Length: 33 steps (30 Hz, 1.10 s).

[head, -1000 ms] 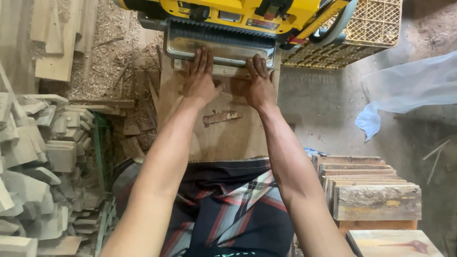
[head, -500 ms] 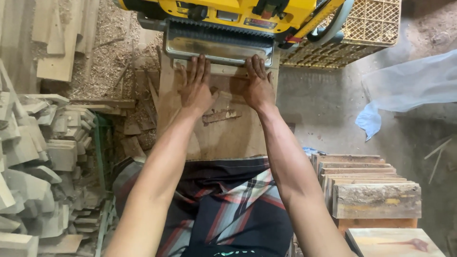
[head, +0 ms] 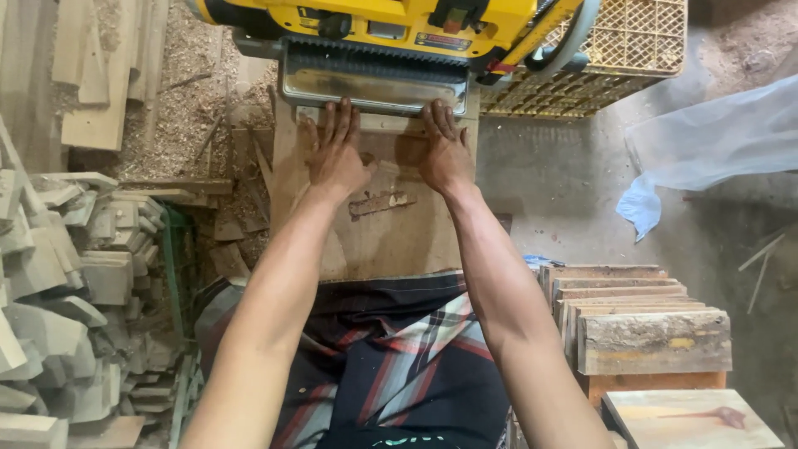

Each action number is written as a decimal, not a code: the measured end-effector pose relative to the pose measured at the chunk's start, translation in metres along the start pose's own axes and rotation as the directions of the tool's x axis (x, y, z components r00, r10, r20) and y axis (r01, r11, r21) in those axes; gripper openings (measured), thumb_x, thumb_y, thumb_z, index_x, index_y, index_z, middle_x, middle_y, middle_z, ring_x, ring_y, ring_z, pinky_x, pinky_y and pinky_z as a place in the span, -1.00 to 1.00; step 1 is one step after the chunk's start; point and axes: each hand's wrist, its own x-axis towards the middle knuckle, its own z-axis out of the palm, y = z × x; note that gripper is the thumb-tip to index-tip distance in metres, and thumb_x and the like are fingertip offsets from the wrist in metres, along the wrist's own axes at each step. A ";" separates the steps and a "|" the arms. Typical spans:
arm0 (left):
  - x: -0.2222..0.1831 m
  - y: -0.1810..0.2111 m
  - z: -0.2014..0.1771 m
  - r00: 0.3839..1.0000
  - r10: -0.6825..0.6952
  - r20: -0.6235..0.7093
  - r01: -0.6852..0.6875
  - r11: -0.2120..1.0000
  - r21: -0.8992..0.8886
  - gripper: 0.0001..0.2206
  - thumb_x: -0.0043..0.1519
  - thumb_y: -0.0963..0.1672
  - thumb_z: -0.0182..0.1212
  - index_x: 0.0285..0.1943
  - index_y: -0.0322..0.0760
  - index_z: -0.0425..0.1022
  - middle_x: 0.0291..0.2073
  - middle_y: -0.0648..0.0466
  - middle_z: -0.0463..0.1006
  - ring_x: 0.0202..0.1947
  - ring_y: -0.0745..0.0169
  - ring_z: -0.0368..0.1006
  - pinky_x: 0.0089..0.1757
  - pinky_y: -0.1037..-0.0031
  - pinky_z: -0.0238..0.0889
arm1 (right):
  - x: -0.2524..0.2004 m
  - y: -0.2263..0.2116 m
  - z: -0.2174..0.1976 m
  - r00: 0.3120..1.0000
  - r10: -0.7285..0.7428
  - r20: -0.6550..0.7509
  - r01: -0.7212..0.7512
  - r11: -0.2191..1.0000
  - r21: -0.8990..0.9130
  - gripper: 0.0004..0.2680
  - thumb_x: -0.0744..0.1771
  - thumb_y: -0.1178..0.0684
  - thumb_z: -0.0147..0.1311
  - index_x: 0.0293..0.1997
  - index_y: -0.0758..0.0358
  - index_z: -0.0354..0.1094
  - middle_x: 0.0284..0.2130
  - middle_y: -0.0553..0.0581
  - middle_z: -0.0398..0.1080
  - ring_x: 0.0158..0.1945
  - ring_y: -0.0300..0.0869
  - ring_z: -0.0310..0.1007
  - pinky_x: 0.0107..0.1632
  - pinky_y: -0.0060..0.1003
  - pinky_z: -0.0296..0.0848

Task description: Feeding wooden boards into a thickness planer to smooth and level their surfaces.

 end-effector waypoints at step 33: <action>0.074 0.131 -0.172 0.997 0.062 -0.055 -0.050 0.979 0.200 0.15 0.30 0.52 -0.03 0.71 -0.20 -0.38 0.62 -0.03 -0.44 0.62 0.00 -0.56 0.44 -0.13 -0.72 | 0.115 0.241 -0.055 0.896 -0.050 -0.440 -0.039 0.981 -0.190 -0.44 0.25 0.33 0.22 0.44 0.30 0.09 0.34 0.22 0.14 0.45 0.26 -0.06 0.33 0.48 0.02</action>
